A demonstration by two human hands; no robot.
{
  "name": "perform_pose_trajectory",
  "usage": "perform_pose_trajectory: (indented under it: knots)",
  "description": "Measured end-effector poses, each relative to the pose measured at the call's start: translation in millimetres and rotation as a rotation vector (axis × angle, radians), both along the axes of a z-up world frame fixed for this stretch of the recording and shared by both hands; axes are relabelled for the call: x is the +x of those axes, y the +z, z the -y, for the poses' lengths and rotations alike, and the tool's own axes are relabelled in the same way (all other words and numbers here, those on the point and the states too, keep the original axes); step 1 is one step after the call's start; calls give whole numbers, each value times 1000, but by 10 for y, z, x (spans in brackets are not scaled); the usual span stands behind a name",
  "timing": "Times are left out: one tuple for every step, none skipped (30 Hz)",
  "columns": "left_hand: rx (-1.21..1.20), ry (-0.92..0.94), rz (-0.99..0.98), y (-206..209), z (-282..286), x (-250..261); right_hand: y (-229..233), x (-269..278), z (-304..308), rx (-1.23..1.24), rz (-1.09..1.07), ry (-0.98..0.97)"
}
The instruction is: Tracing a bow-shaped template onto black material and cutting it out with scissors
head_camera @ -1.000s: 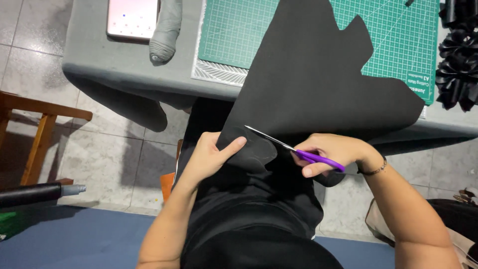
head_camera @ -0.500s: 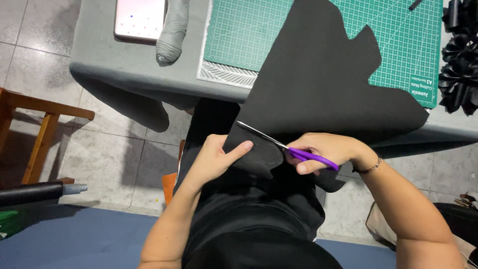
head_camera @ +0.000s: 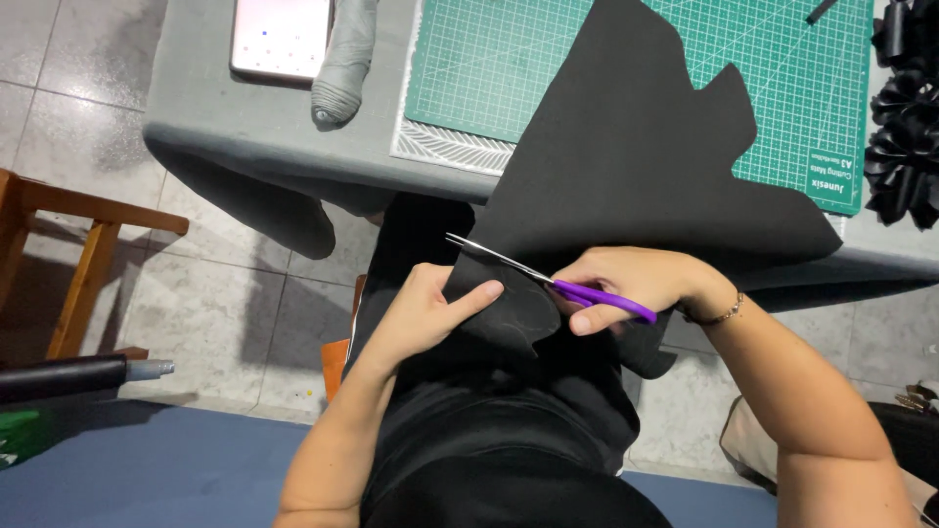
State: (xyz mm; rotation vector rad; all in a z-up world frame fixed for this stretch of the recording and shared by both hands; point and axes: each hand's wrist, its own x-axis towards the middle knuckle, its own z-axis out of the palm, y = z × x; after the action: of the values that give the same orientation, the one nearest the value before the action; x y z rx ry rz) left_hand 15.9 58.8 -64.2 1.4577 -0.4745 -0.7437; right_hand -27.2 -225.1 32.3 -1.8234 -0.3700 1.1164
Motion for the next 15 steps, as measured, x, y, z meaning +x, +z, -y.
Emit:
perform_pose_trajectory:
  knots:
    - [-10,-4,-1,32,10,-1,39,31,-34,-17,22,21]
    - [-10,-3,2,31,9,1,41,43,-21,-17,24,22]
    - [-12,-3,-4,31,8,3,43,57,-9,-34,37,12]
    - [-14,0,-10,32,5,3,46,73,2,-51,49,4]
    - [-14,2,-9,9,5,19,54,95,2,-51,50,7]
    - [-20,-4,-13,-15,4,20,58,105,2,-54,62,25]
    - [-26,-10,-18,-41,5,19,61,115,5,-57,74,43]
    - [-27,-14,-19,43,16,20,103,143,-30,-57,74,39]
    - [-14,-23,-5,130,29,20,146,171,-61,-59,76,34]
    - [-1,-32,9,219,47,23,195,202,-89,-62,80,30]
    - [-3,-37,9,229,62,27,219,213,-92,-64,81,25]
    - [9,-30,16,239,71,38,241,240,-100,-71,85,23]
    - [21,-22,22,252,78,49,267,268,-110,-78,90,20]
    - [18,-24,29,228,55,55,269,275,-104,-81,96,19]
    - [46,16,46,206,35,63,273,283,-95,-78,112,22]
